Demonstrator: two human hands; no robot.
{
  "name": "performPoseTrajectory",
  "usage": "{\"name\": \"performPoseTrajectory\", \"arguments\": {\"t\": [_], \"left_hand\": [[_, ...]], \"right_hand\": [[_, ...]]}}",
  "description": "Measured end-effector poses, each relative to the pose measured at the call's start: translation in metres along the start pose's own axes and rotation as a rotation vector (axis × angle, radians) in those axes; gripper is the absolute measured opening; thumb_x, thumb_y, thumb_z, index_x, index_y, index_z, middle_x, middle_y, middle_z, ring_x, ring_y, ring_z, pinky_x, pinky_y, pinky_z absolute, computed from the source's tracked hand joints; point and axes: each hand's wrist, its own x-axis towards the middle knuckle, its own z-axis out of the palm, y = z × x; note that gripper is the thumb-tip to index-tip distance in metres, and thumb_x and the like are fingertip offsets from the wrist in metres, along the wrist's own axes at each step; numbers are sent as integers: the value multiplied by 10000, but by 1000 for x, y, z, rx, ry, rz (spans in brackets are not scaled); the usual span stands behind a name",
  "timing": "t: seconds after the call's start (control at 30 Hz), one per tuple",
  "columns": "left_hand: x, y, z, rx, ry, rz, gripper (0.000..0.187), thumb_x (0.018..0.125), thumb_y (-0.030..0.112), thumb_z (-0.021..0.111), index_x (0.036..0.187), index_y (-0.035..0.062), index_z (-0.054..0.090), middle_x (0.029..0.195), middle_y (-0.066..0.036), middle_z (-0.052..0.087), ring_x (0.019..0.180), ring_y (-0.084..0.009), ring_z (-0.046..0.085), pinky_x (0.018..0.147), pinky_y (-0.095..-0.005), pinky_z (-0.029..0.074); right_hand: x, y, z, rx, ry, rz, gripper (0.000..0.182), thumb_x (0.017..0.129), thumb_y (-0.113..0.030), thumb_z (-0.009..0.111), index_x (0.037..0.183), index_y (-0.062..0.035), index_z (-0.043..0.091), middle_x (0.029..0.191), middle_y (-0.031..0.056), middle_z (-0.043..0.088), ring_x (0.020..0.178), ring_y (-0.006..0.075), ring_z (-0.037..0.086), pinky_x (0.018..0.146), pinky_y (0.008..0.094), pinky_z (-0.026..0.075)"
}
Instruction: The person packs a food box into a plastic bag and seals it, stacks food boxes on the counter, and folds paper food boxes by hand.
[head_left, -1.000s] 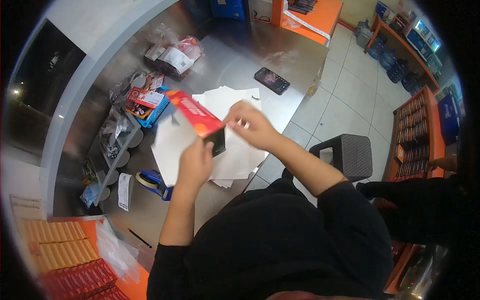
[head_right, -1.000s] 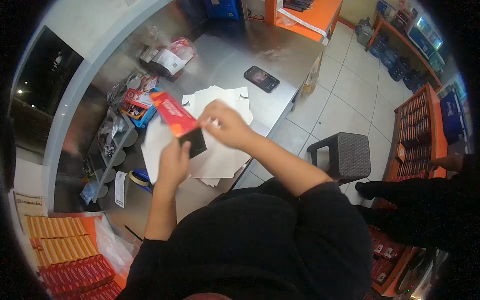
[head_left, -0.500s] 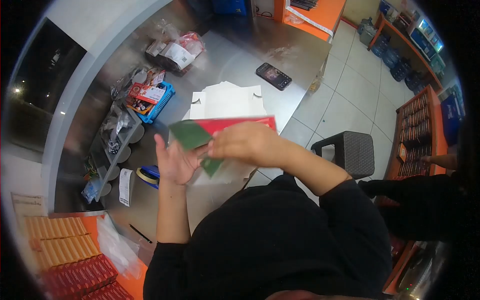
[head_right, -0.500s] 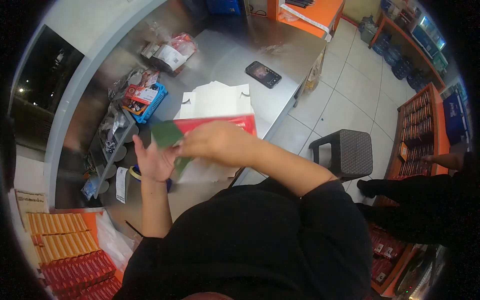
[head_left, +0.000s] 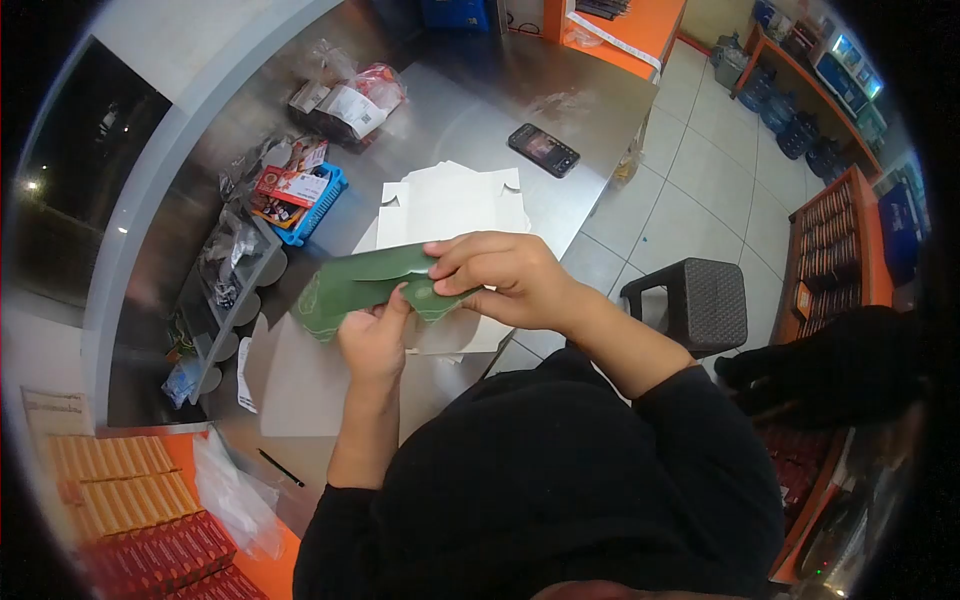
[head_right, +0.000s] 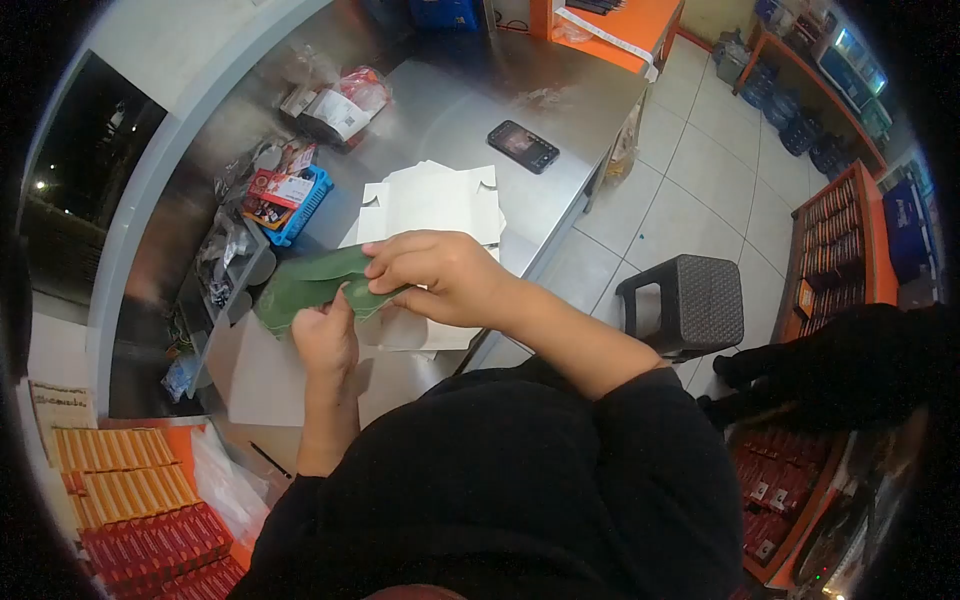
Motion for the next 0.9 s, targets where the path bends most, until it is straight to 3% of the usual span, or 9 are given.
{"name": "performPoseTrajectory", "arguments": {"t": [0.23,0.37,0.43,0.47,0.63,0.7,0.77,0.83,0.9], "left_hand": [[0,-22,5,-17,-63,13,329,853,78,605,1141,-36,493,1089,-114,569,915,-182,592,780,-315,512],[9,-24,-6,-77,-167,-128,256,867,60,560,1104,-25,517,1032,-123,588,906,-173,589,738,-300,507],[19,-48,-14,614,-111,65,268,872,106,554,1108,-11,506,977,-127,593,891,-177,588,688,-338,495],[17,-68,-8,873,12,409,260,853,118,541,1070,-19,505,916,-167,603,833,-254,615,652,-381,482],[7,-59,10,1227,-229,345,273,811,129,549,1033,-23,508,874,-206,613,811,-358,612,677,-424,480],[-3,-55,18,1302,-167,-140,325,776,116,559,1072,-3,493,855,-226,612,781,-407,602,665,-444,477],[-4,-64,6,1248,-193,-92,391,781,116,559,1137,-3,454,805,-243,607,738,-417,605,648,-462,477],[1,-77,-7,992,-208,96,340,806,183,596,1053,-23,488,744,-184,629,782,-329,632,691,-371,478],[6,-78,-7,701,-87,-530,352,848,203,594,1095,-24,489,885,-160,636,859,-237,618,750,-319,466]], "right_hand": [[-10,18,25,-178,201,-15,244,653,-14,704,891,-10,649,964,117,641,998,307,605,854,371,497],[-13,24,17,-320,-61,77,361,674,-259,722,936,-33,620,1002,114,625,984,334,582,904,419,445],[-2,12,33,-286,41,107,404,677,-235,719,999,-35,579,1007,109,598,964,311,569,892,398,434],[4,7,44,-363,132,37,409,679,-194,706,1018,-36,541,998,110,573,927,299,557,843,397,429],[6,24,39,-539,56,280,171,691,-98,661,821,-43,565,888,118,586,863,304,558,718,395,437],[15,37,22,-344,85,502,89,672,-59,634,749,-54,591,766,104,577,803,291,548,661,371,443],[18,41,12,-363,141,469,93,642,-35,613,721,-83,621,692,95,559,730,286,534,623,365,441],[11,50,9,-482,-37,21,124,630,-42,620,733,-106,643,685,80,568,704,274,541,636,368,446],[-2,53,18,-389,-114,-57,179,577,-93,640,754,-119,643,699,61,580,728,278,550,670,385,450]]}}
